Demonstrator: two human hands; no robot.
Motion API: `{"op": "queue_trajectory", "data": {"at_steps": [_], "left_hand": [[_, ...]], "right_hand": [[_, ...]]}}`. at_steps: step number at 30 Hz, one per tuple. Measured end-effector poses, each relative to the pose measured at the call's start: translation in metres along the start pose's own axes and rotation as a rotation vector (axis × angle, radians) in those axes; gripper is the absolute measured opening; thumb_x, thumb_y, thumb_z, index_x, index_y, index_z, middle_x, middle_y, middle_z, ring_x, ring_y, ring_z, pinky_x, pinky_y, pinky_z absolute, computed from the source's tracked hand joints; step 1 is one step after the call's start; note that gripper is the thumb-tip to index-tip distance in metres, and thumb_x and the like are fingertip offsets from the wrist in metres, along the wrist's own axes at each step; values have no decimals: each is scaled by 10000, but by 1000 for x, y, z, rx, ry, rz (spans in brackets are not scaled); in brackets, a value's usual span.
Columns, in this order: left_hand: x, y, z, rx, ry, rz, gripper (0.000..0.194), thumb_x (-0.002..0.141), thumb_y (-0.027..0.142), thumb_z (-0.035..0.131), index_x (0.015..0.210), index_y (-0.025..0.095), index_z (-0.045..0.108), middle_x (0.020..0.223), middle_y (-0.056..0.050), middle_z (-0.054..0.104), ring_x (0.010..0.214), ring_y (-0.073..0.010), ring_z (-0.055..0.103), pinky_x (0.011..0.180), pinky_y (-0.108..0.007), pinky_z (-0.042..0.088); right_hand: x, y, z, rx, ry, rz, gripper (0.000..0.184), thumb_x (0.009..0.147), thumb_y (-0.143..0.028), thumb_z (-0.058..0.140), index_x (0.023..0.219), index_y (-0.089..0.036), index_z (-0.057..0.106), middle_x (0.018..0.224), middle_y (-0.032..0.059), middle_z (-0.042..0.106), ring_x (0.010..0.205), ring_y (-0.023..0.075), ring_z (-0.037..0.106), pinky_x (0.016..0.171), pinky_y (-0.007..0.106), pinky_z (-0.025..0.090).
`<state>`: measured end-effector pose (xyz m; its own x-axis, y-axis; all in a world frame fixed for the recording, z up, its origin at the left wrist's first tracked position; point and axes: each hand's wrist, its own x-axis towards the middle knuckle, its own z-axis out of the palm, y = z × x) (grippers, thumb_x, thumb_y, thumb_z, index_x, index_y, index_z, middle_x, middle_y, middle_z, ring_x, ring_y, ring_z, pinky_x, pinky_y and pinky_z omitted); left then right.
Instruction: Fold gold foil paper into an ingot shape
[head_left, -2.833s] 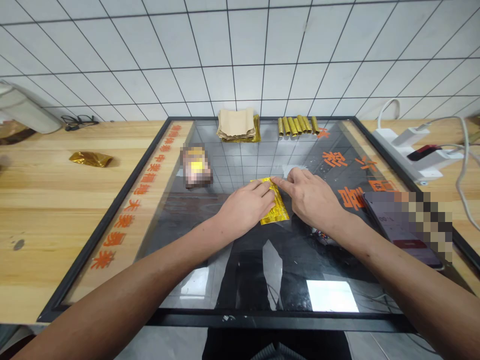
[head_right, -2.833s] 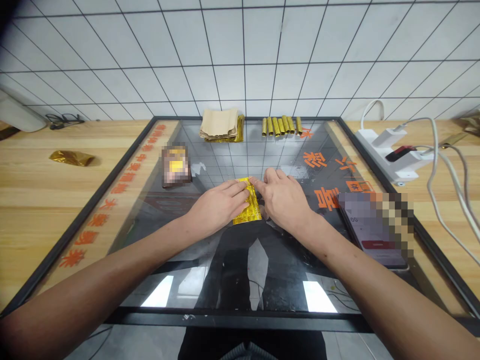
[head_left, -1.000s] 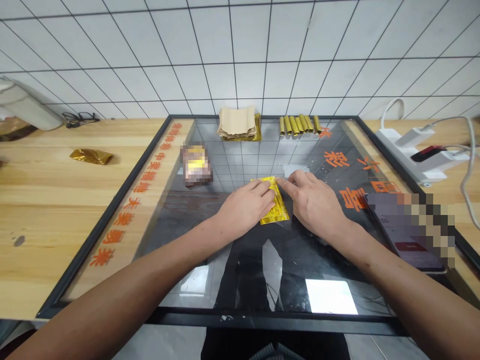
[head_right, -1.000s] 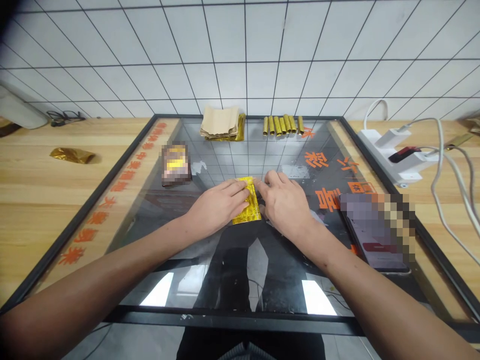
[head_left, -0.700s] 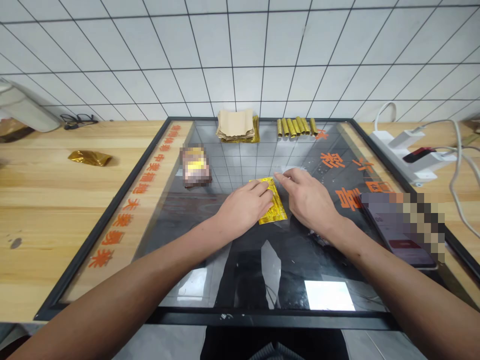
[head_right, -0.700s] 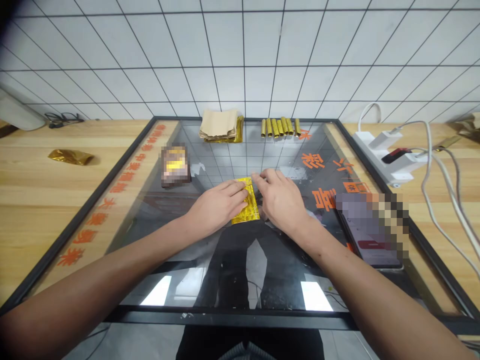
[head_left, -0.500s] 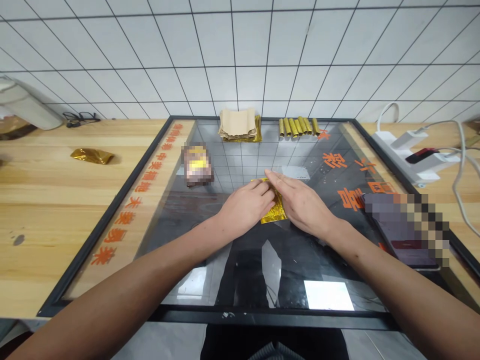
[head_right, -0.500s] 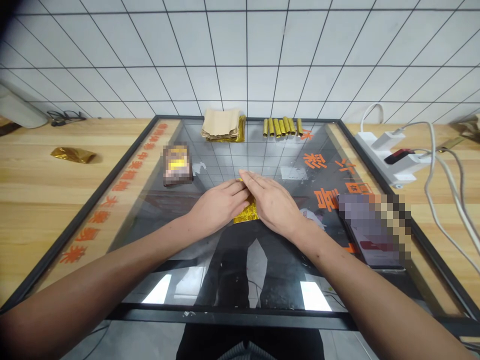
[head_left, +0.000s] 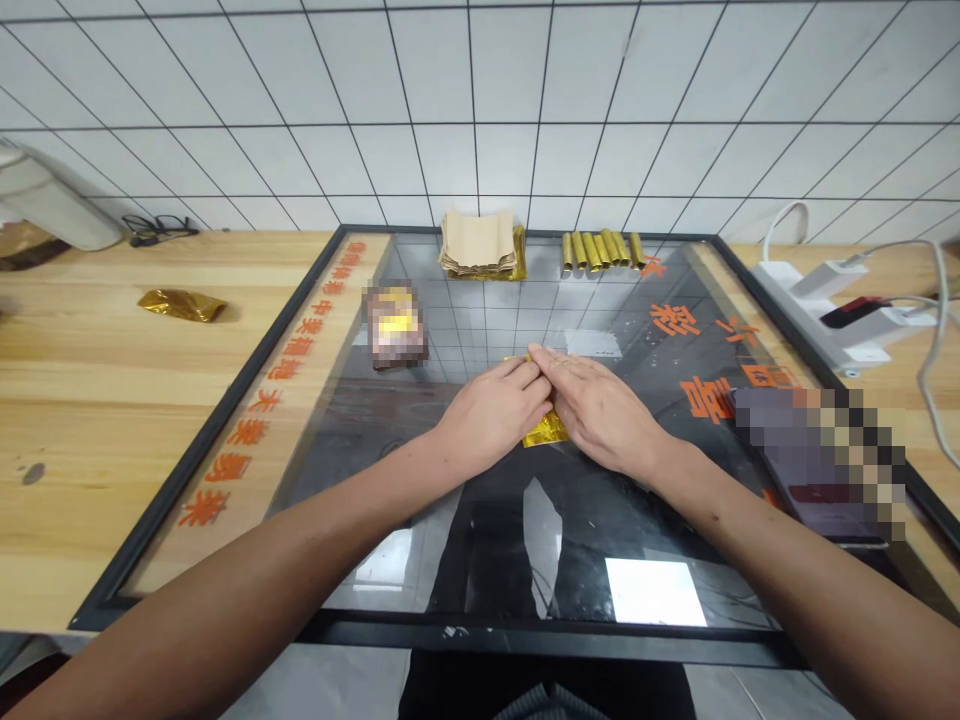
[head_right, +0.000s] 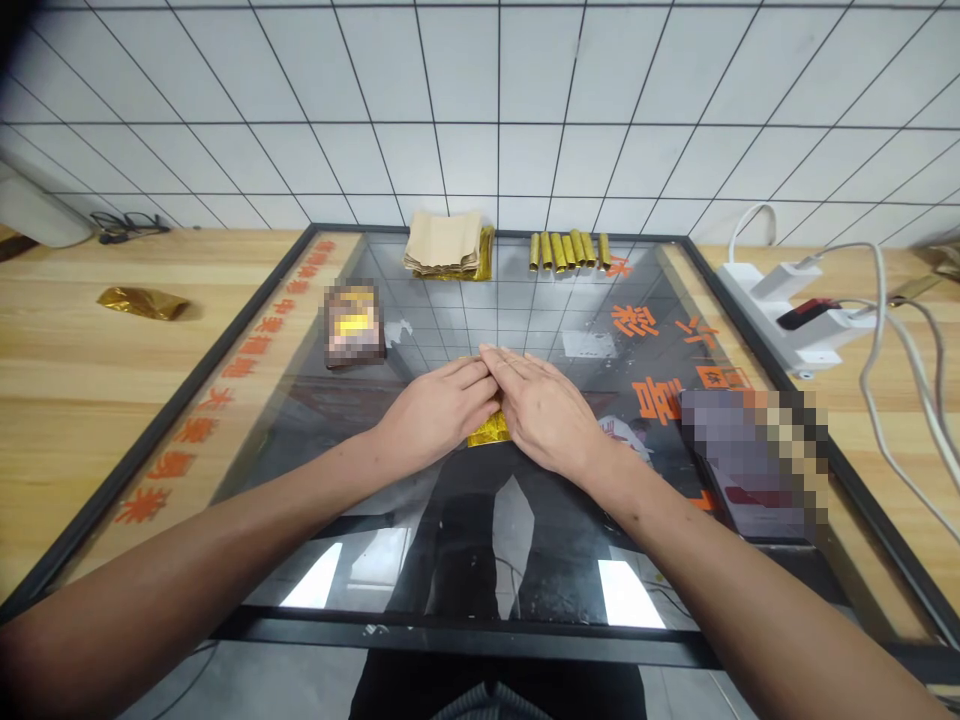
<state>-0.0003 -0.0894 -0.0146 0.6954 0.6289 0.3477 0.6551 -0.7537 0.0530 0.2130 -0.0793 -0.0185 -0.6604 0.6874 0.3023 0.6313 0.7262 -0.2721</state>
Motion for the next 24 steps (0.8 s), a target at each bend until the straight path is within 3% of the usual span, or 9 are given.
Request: {"op": "queue_trajectory", "data": {"at_steps": [4, 8, 11, 13, 16, 20, 24], "left_hand": [[-3, -2, -5, -232, 76, -99, 230, 1099, 215, 504, 1237, 158, 679, 1301, -129, 719, 1270, -262, 682, 1115, -445, 572], [-6, -15, -17, -474, 297, -290, 218, 1051, 130, 475, 1063, 191, 684, 1043, -54, 725, 1024, -196, 704, 947, -360, 593], [-9, -30, -27, -453, 424, -395, 244, 1029, 133, 486, 1139, 198, 694, 1130, -61, 745, 1078, -201, 708, 975, -367, 585], [-13, -37, -30, -381, 359, -374, 287, 1036, 140, 476, 1191, 196, 710, 1197, -71, 771, 1133, -214, 723, 1027, -391, 584], [-20, -40, -27, -263, 191, -236, 342, 1069, 178, 456, 1297, 185, 710, 1341, -100, 761, 1285, -243, 703, 1139, -431, 554], [-28, -38, -19, -156, -42, -107, 465, 1136, 324, 414, 1525, 134, 584, 1619, -155, 587, 1552, -277, 510, 1308, -473, 404], [-36, -40, -20, -51, -212, -69, 579, 1166, 461, 332, 1645, 163, 464, 1748, -140, 420, 1640, -301, 376, 1345, -529, 314]], "right_hand": [[0, -2, -2, -36, -17, 3, 617, 1048, -136, 392, 1658, -47, 418, 1663, 225, 517, 1556, 289, 496, 1285, 555, 425], [2, -5, -5, -82, -58, -11, 558, 1053, -137, 409, 1590, -49, 534, 1674, 212, 502, 1563, 290, 485, 1297, 526, 410], [2, -6, -6, -92, -63, -10, 535, 1061, -143, 415, 1569, -73, 569, 1674, 197, 505, 1560, 285, 489, 1291, 529, 417], [2, -6, -5, -99, -62, -5, 529, 1068, -146, 409, 1564, -71, 576, 1667, 195, 512, 1556, 286, 495, 1287, 530, 422], [3, -6, -4, -113, -59, -1, 528, 1068, -149, 408, 1556, -50, 583, 1659, 201, 520, 1549, 287, 504, 1290, 513, 419], [3, -6, -4, -108, -54, -11, 551, 1034, -138, 443, 1559, -49, 582, 1660, 209, 513, 1552, 302, 499, 1290, 530, 417], [3, -6, -3, -93, -43, -7, 552, 1024, -132, 456, 1555, -74, 599, 1655, 200, 520, 1550, 301, 502, 1285, 540, 422]]}}
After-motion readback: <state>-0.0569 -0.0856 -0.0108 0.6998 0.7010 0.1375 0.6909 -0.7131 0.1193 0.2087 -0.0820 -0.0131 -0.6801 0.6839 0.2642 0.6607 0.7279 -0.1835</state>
